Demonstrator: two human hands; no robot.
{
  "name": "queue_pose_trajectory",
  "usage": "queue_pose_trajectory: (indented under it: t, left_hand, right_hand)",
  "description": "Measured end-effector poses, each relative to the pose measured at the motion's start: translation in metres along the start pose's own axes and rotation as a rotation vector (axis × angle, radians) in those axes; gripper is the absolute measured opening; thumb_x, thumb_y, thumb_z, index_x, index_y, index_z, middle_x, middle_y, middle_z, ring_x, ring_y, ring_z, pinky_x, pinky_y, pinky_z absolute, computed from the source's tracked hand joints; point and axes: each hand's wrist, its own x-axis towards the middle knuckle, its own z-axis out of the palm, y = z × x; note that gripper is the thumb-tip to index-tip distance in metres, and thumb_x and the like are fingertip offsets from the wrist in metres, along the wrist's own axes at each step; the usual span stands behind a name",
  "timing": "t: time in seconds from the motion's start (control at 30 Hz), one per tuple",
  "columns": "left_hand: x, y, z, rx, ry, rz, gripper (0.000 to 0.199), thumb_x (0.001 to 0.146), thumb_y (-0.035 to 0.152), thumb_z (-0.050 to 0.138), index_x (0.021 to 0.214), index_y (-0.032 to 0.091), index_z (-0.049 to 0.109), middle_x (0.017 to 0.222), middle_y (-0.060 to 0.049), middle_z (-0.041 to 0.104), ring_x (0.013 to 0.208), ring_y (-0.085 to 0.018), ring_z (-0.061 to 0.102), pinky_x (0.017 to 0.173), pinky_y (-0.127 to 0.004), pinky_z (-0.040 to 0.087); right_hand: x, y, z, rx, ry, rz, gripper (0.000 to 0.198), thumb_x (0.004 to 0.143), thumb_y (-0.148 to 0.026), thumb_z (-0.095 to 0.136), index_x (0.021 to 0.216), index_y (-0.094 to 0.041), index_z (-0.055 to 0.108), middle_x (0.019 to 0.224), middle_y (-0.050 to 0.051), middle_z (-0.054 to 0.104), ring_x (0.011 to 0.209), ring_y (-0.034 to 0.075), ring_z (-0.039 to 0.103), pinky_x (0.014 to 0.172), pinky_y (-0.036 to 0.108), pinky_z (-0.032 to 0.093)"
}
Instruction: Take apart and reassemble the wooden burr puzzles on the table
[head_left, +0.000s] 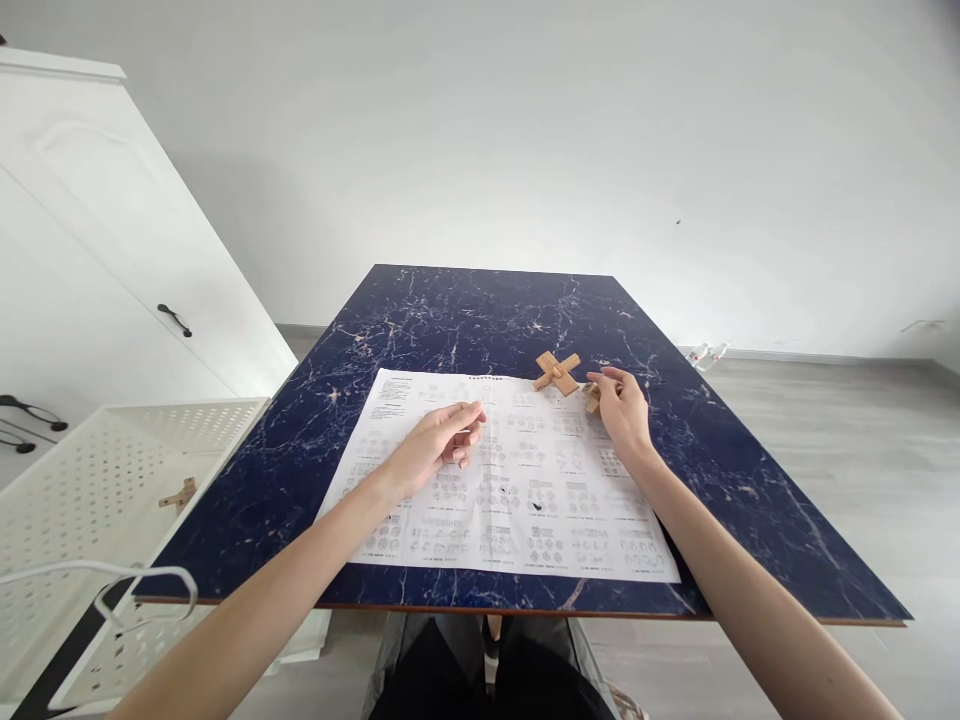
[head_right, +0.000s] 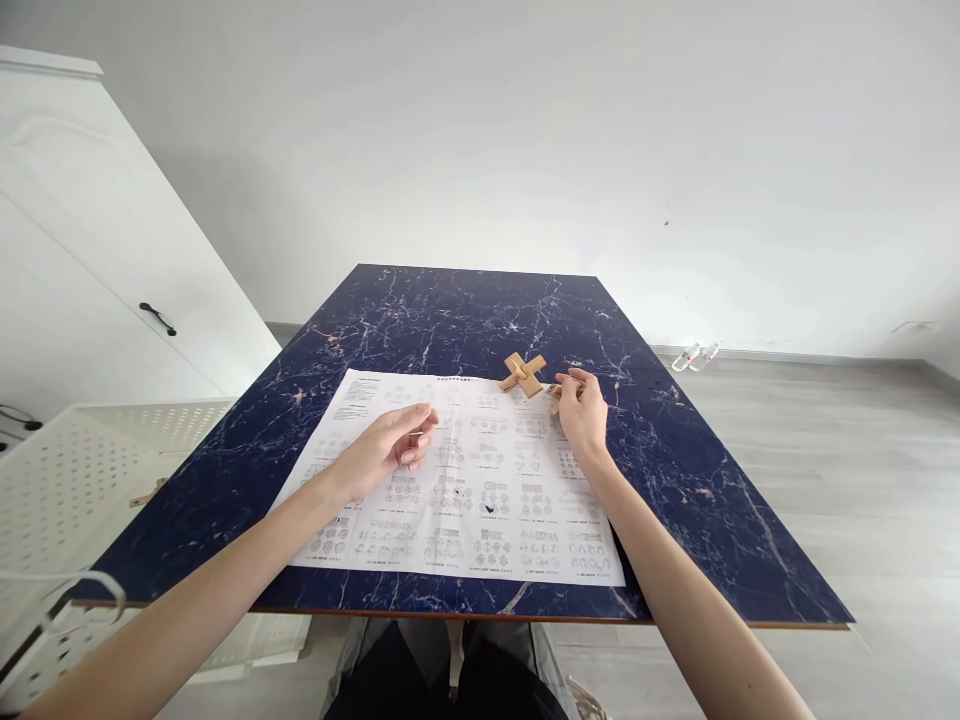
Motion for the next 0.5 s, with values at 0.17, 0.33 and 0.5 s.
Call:
queue_pose_trajectory:
  t: [0.17,0.33,0.5]
  left_hand:
    - [-0.001,0.0,-0.001,0.003,-0.009,0.002,0.045,0.098,0.062,0.067,0.098,0.018,0.061,0.077,0.003,0.048,0.058,-0.009,0.037,0.056,-0.026,0.038]
    - [-0.003,0.001,0.0,0.044,-0.02,0.022,0.043,0.099,0.061,0.064,0.097,0.018,0.061,0.077,0.003,0.048,0.058,-0.009,0.037,0.057,-0.027,0.038]
    - [-0.006,-0.005,0.009,0.365,0.08,0.125,0.038,0.101,0.058,0.063,0.098,0.019,0.063,0.078,0.001,0.058,0.061,-0.012,0.047,0.06,-0.028,0.042]
  right_hand:
    - [-0.008,-0.01,-0.003,0.093,0.047,-0.029,0.048,0.1,-0.056,0.051,0.128,-0.019,0.06,0.135,0.017,0.073,0.105,0.024,0.071,0.076,0.033,0.052]
    - [-0.026,-0.034,-0.003,0.177,0.083,-0.217,0.04,0.108,-0.057,0.045,0.13,-0.024,0.055,0.144,0.016,0.069,0.11,0.023,0.069,0.085,0.038,0.052]
    - [-0.057,-0.06,0.002,0.36,-0.18,-0.355,0.032,0.114,-0.05,0.039,0.133,-0.028,0.052,0.152,0.014,0.064,0.135,0.028,0.064,0.101,0.046,0.054]
